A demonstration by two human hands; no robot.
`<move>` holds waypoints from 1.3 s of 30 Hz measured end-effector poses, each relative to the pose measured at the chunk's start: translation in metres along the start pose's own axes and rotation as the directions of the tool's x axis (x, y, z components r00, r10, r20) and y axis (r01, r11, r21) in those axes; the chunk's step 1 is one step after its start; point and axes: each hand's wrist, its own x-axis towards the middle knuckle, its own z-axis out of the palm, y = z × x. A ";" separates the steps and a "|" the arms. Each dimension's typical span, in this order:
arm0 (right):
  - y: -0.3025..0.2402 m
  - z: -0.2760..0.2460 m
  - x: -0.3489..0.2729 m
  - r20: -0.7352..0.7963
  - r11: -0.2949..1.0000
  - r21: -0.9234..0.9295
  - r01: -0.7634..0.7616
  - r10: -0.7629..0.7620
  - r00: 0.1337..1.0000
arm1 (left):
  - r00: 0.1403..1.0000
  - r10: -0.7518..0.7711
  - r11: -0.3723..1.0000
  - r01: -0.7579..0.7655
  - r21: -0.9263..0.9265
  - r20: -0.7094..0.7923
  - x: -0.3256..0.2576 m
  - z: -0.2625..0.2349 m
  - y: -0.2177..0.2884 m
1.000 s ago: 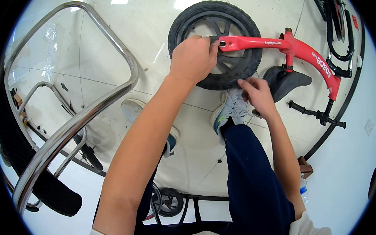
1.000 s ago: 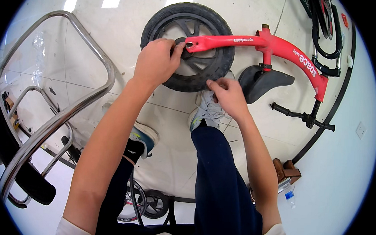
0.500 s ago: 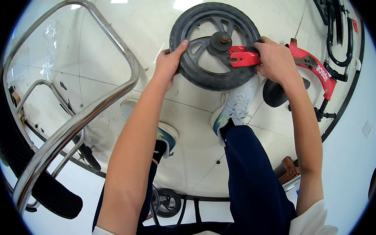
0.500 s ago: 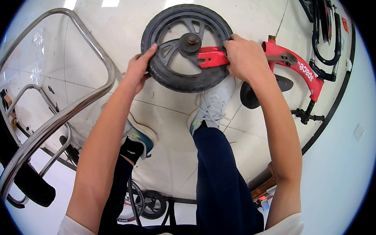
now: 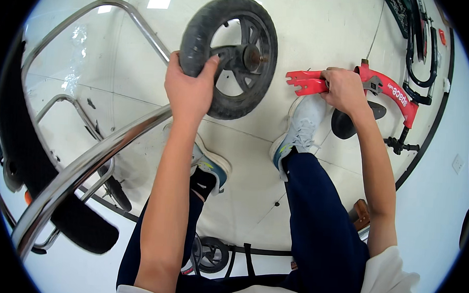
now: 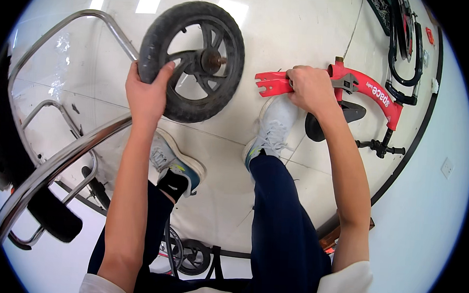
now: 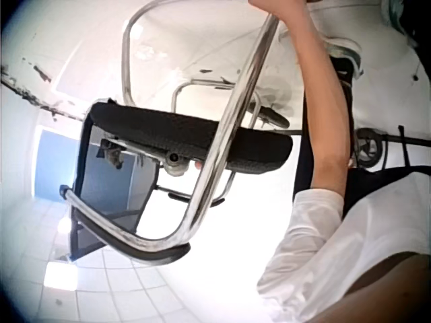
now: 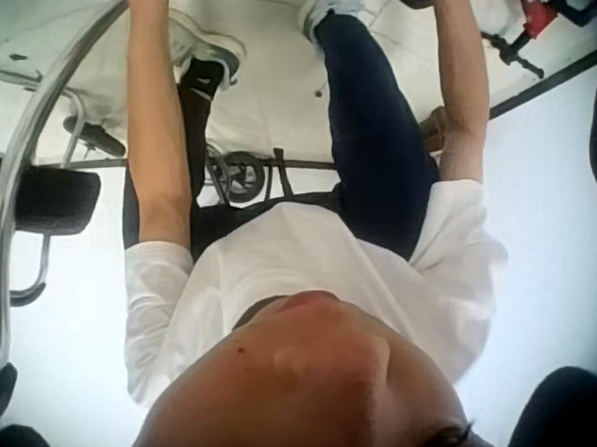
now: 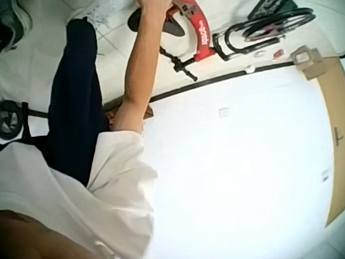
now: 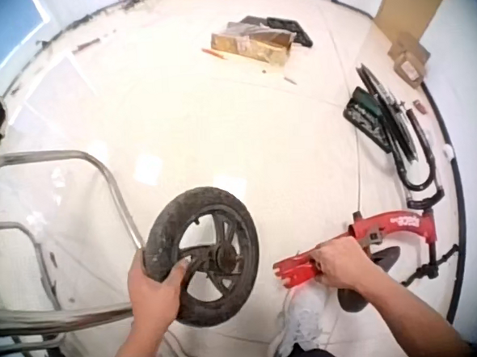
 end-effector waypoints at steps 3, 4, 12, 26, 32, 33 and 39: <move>-0.008 -0.007 -0.007 -0.115 0.991 0.135 -0.021 0.037 0.993 | 0.994 0.104 0.988 -0.106 0.112 0.024 -0.027 -0.014 0.018; -0.014 -0.013 -0.013 -0.155 0.980 0.199 -0.028 0.059 0.986 | 0.992 0.118 0.978 -0.124 0.168 0.046 -0.037 -0.018 0.028; -0.079 -0.117 -0.070 0.138 0.677 0.725 -0.130 0.042 0.990 | 0.852 0.523 0.831 -0.505 0.232 -0.016 -0.140 -0.081 0.066; -0.209 -0.241 -0.177 -0.066 0.102 0.993 0.064 0.017 0.998 | 0.822 0.551 0.716 -0.554 -0.425 -0.143 -0.253 -0.165 0.162; -0.224 -0.211 -0.164 0.009 -0.504 0.863 0.042 0.097 0.995 | 0.606 0.796 0.577 -0.762 -0.292 -0.009 -0.257 -0.170 0.162; -0.227 -0.214 -0.164 0.006 -0.452 0.891 0.041 0.103 0.995 | 0.559 0.829 0.539 -0.801 -0.262 -0.004 -0.255 -0.179 0.158; -0.235 -0.237 -0.154 0.057 -0.192 0.981 -0.028 0.148 0.987 | 0.765 0.632 0.736 -0.643 -0.212 -0.123 -0.199 -0.215 0.160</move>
